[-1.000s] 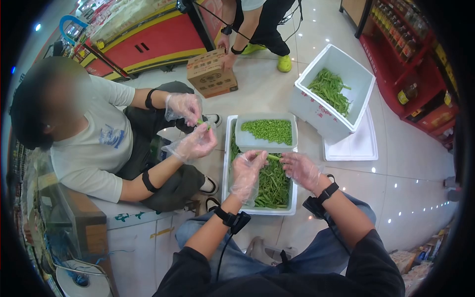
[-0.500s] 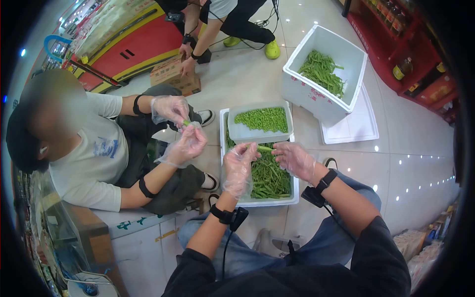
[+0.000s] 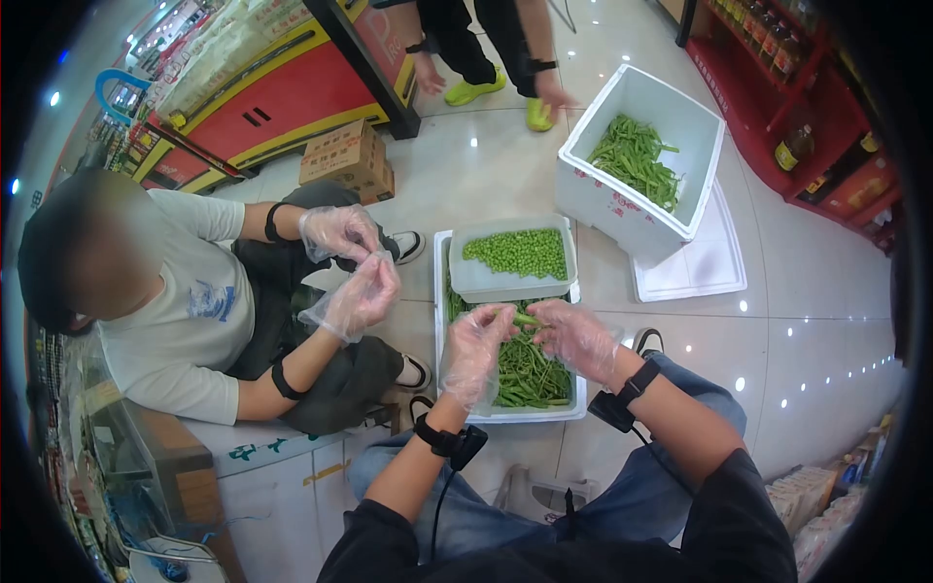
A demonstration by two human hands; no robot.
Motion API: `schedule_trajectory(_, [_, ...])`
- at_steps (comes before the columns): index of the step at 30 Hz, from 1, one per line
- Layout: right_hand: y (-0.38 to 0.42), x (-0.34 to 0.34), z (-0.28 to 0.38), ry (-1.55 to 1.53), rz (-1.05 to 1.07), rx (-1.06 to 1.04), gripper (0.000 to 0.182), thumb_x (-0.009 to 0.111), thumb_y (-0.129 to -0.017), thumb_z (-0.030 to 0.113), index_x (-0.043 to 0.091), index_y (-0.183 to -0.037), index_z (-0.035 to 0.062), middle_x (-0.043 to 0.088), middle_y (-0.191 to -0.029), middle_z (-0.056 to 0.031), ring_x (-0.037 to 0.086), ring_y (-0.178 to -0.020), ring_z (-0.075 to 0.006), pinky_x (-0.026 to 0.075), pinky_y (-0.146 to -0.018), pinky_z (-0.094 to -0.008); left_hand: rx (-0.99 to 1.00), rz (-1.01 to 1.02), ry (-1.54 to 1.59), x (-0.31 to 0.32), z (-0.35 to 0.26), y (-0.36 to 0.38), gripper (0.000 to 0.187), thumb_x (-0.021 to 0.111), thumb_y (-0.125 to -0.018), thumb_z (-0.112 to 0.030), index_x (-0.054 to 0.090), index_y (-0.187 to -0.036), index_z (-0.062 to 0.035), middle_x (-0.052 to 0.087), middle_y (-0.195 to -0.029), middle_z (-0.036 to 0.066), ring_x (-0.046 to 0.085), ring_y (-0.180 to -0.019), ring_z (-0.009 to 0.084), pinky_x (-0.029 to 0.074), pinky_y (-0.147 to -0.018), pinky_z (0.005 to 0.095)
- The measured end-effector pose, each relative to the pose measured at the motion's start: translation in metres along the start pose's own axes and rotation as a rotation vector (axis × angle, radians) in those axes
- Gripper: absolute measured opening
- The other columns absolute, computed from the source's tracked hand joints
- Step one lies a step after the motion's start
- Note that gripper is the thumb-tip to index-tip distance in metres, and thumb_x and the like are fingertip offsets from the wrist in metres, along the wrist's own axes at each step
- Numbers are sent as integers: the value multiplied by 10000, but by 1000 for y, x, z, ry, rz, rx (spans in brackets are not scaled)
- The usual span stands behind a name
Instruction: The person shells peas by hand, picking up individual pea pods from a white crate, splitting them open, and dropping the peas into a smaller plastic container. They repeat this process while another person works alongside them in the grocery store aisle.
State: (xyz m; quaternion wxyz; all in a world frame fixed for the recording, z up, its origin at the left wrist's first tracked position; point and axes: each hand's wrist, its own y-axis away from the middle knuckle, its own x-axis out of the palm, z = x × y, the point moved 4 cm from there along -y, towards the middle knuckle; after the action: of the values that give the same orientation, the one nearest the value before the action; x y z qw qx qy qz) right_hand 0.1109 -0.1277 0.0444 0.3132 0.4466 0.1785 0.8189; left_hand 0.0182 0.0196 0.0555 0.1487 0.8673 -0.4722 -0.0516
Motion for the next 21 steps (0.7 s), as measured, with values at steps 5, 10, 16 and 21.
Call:
schedule_trajectory(5, [1, 3, -4, 77, -5, -6, 241, 702, -949, 239, 629, -1099, 66, 660, -991, -51, 604, -841, -141, 456, -730, -283, 27, 23, 50, 0, 3, 1, 251, 699, -977, -188, 699, -1104, 28, 708, -936, 42, 650, -804, 106, 511, -730, 244])
schedule_trajectory(10, [-1, -2, -7, 165, -33, -33, 175, 698, -962, 198, 655, -1064, 63, 683, -975, -37, 590, -817, -121, 450, -694, -263, -9, 3, -11, -2, 5, -1, 281, 682, -990, -228, 700, -1107, 27, 707, -941, 46, 658, -817, 109, 514, -742, 254])
schedule_trajectory(16, [-1, -2, -10, 91, -78, -37, 227, 707, -962, 179, 651, -1132, 38, 689, -961, -29, 579, -772, -110, 446, -662, -257, -16, -23, 73, 2, 6, -1, 297, 671, -997, -256, 712, -1108, 17, 712, -910, 43, 662, -816, 107, 511, -745, 250])
schedule_trajectory(21, [-1, -5, -11, 122, -78, -34, 259, 715, -957, 184, 644, -1157, 35, 693, -952, -34, 576, -759, -110, 444, -657, -259, 33, -18, 69, 2, 8, -1, 275, 683, -990, -237, 729, -1091, 15, 720, -910, 31, 641, -789, 88, 506, -733, 245])
